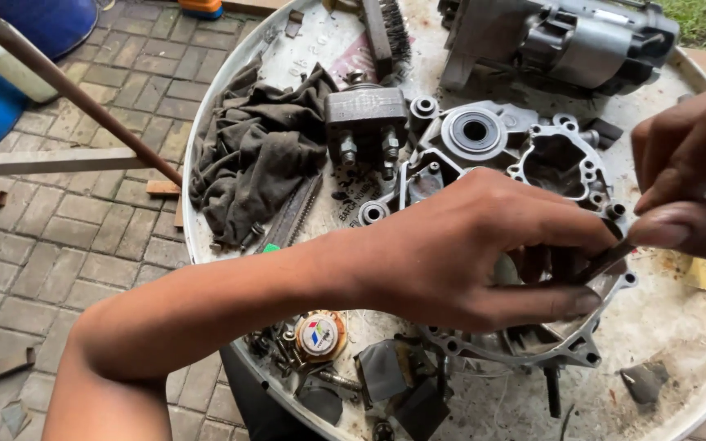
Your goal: Cleaning and inspecting an engine crankcase using a metal rod and wire brush on a workbench.
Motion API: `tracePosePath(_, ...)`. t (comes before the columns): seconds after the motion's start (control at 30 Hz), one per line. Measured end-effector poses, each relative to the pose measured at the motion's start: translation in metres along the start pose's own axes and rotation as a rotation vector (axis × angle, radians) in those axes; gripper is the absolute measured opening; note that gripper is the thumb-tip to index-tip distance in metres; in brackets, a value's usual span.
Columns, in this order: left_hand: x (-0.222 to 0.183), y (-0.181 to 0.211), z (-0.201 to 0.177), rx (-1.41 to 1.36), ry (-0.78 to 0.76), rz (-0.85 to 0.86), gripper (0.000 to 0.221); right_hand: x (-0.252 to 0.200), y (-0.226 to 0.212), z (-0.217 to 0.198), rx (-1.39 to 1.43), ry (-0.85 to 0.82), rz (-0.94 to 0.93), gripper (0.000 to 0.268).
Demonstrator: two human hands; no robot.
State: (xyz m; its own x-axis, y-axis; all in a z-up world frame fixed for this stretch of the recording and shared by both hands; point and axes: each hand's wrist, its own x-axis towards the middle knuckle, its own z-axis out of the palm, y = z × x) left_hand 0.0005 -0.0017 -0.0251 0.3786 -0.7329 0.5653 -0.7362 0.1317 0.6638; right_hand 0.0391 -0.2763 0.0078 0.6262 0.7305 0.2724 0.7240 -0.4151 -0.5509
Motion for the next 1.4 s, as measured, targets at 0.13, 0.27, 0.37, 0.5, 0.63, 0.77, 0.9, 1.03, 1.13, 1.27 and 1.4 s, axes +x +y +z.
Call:
tracePosePath(0.13,0.002,0.005,-0.002,-0.042,0.063,0.034,0.021,0.016,-0.027,0.010,-0.051,0.060,-0.061,0.021)
tracePosePath(0.27,0.005,0.002,-0.005,-0.007,0.094,0.055,0.019,0.018,-0.028,0.005,-0.088,0.089,-0.070,0.036)
tracePosePath(0.37,0.004,0.004,-0.009,0.002,0.047,-0.007,0.022,0.016,-0.032,0.006,-0.141,0.090,-0.069,0.022)
tracePosePath(0.5,0.003,0.004,-0.008,0.019,0.038,0.027,0.020,0.010,-0.018,-0.004,-0.144,0.019,-0.044,0.024)
tracePosePath(0.63,0.004,0.006,-0.006,0.030,0.053,0.048,0.020,0.003,-0.002,-0.007,-0.063,-0.007,-0.048,0.023)
tracePosePath(0.77,0.005,0.011,-0.007,-0.055,0.058,0.061,0.016,0.024,-0.041,0.003,-0.057,0.036,-0.156,0.027)
tracePosePath(0.9,0.008,0.015,-0.007,-0.041,0.072,0.043,0.019,0.035,-0.062,0.001,-0.064,0.043,-0.197,0.029)
tracePosePath(1.03,0.007,0.008,-0.004,-0.009,0.041,0.043,0.018,0.028,-0.052,-0.001,-0.135,0.041,-0.167,0.027)
tracePosePath(1.13,0.007,0.011,-0.007,-0.021,0.014,0.032,0.015,0.023,-0.057,-0.001,-0.153,0.058,-0.109,0.021)
tracePosePath(1.27,0.008,0.012,-0.010,0.046,-0.006,0.120,0.012,0.018,-0.056,-0.003,-0.206,0.057,-0.132,0.035)
tracePosePath(1.4,0.007,0.010,-0.010,0.158,0.013,0.155,0.014,0.015,-0.063,-0.001,-0.230,0.045,-0.195,0.029)
